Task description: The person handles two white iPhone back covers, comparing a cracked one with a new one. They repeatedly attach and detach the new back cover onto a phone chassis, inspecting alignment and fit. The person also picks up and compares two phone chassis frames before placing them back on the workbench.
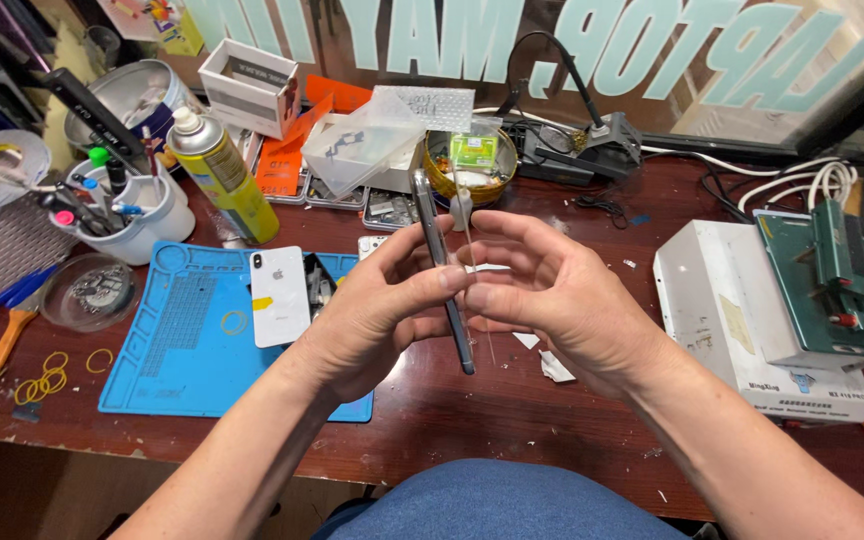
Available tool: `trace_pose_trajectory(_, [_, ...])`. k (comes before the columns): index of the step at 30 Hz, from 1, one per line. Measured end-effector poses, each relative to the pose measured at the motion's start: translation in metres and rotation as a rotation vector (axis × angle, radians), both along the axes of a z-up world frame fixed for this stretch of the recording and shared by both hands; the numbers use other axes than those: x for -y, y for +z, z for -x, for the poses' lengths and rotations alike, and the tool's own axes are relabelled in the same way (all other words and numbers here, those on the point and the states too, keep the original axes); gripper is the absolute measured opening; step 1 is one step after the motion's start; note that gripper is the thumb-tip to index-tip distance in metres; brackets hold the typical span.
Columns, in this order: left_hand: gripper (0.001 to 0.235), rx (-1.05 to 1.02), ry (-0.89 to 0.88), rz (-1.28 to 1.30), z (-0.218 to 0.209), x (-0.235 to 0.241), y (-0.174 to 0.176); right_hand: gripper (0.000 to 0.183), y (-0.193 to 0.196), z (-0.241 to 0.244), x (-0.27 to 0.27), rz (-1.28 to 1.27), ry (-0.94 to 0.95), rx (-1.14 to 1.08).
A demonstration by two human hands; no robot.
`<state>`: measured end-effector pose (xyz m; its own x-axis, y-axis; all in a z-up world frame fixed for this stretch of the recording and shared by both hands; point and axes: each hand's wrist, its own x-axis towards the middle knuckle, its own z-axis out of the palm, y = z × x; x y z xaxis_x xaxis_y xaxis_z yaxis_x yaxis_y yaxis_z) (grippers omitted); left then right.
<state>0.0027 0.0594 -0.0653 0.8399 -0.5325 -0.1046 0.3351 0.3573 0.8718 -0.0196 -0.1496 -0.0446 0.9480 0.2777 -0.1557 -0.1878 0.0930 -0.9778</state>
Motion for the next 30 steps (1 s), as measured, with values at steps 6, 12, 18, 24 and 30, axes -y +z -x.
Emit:
trace_pose_trajectory(6, [0.067, -0.05, 0.264, -0.169, -0.008, -0.078, -0.031, 0.075, -0.004, -0.013, -0.015, -0.121, -0.057, -0.113])
trace_pose_trajectory(12, [0.075, 0.034, 0.606, -1.631, -0.04, -0.217, -0.093, 0.078, -0.013, -0.022, -0.024, -0.017, -0.113, -0.234])
trace_pose_trajectory(18, [0.081, -0.087, 0.317, -1.933, -0.056, -0.278, -0.175, 0.075, -0.019, -0.021, -0.041, 0.132, -0.117, -0.311])
trace_pose_trajectory(24, [0.089, -0.033, 0.319, -1.946, -0.058, -0.279, -0.193, 0.069, -0.016, -0.02, -0.051, 0.173, -0.196, -0.337])
trace_pose_trajectory(30, [0.079, 0.176, 0.463, -1.749, -0.071, -0.255, -0.164, 0.067, -0.018, -0.011, -0.064, 0.124, -0.281, -0.399])
